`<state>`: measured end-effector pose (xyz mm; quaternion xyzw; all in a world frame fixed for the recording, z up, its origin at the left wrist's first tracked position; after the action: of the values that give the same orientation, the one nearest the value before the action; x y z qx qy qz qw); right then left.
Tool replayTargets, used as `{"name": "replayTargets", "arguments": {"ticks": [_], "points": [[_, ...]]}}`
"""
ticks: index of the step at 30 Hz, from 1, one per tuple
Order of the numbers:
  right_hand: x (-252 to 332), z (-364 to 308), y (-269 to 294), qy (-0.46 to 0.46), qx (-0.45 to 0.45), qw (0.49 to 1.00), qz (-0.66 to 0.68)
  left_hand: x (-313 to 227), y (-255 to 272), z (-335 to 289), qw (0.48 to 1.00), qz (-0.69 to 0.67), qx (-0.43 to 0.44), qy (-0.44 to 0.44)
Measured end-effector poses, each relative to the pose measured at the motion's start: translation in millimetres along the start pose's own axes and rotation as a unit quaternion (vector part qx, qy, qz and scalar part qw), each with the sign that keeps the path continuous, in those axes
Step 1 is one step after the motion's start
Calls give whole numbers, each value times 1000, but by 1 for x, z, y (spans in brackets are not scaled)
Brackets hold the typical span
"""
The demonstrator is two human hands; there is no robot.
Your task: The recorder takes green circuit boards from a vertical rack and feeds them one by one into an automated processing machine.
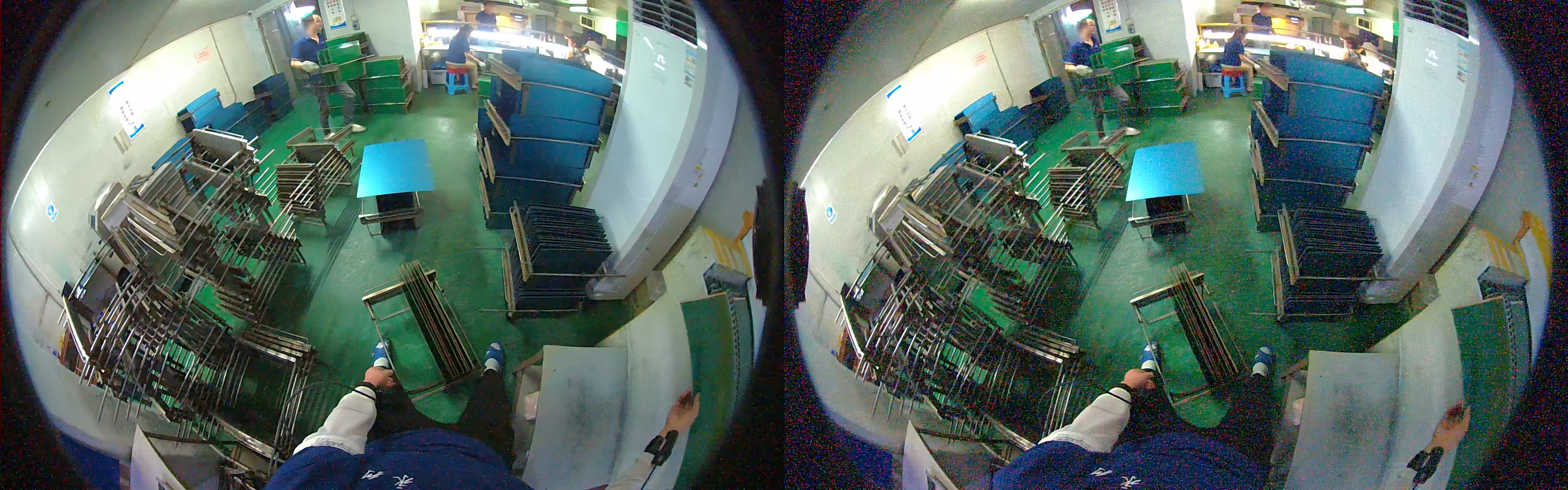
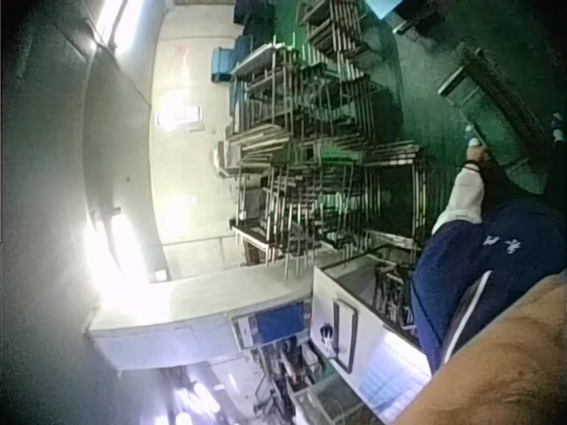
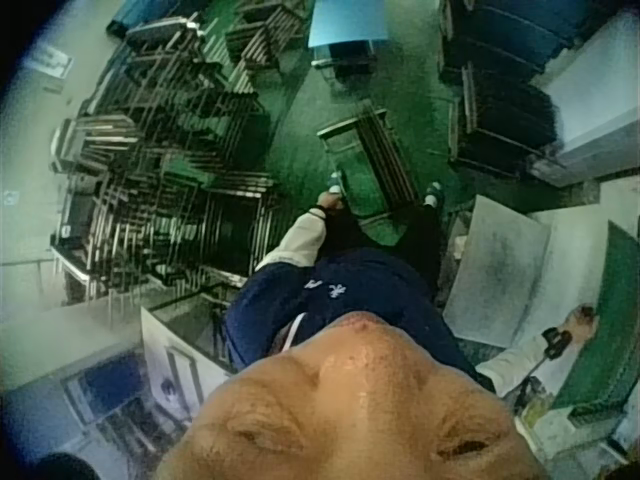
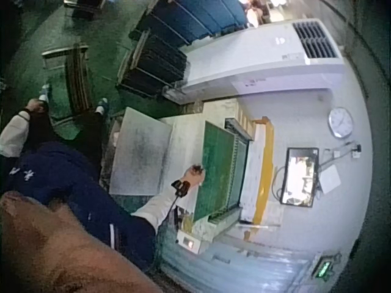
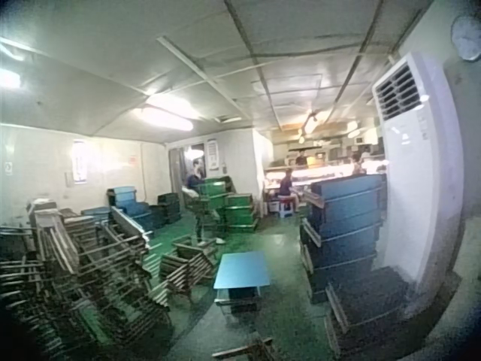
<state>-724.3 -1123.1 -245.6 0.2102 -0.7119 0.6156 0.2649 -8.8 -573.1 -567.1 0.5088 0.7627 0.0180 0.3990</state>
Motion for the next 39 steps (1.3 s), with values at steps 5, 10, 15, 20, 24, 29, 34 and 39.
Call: {"name": "replayTargets", "arguments": {"ticks": [5, 10, 15, 20, 24, 29, 34, 39], "points": [[1, -13, -11, 107, 19, 985, -137, -12, -4, 0, 994, 55, 81, -50], [-1, 12, -3, 38, 6, 998, 42, 28, -10, 33, 994, -81, 63, 24], [16, -4, -4, -6, 12, 999, 29, -24, -11, -16, 997, -69, 32, 28], [-16, -5, -31, 19, -39, 998, 55, 16, 0, 3, 998, -58, -8, 5], [0, -12, -22, 62, -48, 996, 46, -12, -2, -8, 984, -159, 82, -22], [8, -11, -14, 96, 24, 994, 56, -6, -3, 11, 967, 134, 57, -208], [-8, -40, -78, 234, 1, 775, -586, -11, -3, 13, 797, 531, -12, -288], [-25, -25, -75, 78, -80, 983, 147, 9, 17, 24, 796, 509, -28, -326]]}}
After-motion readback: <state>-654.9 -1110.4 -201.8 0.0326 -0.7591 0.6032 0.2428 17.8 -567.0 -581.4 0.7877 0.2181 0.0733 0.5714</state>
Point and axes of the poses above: each hand's wrist, its own z-axis towards the middle knuckle, its own y-axis out of the back of the hand, x = y × z, the point moved 4 cm from there along z, towards the middle knuckle, and after that the axes turned 12 degrees about z, right-handed, at the moved point
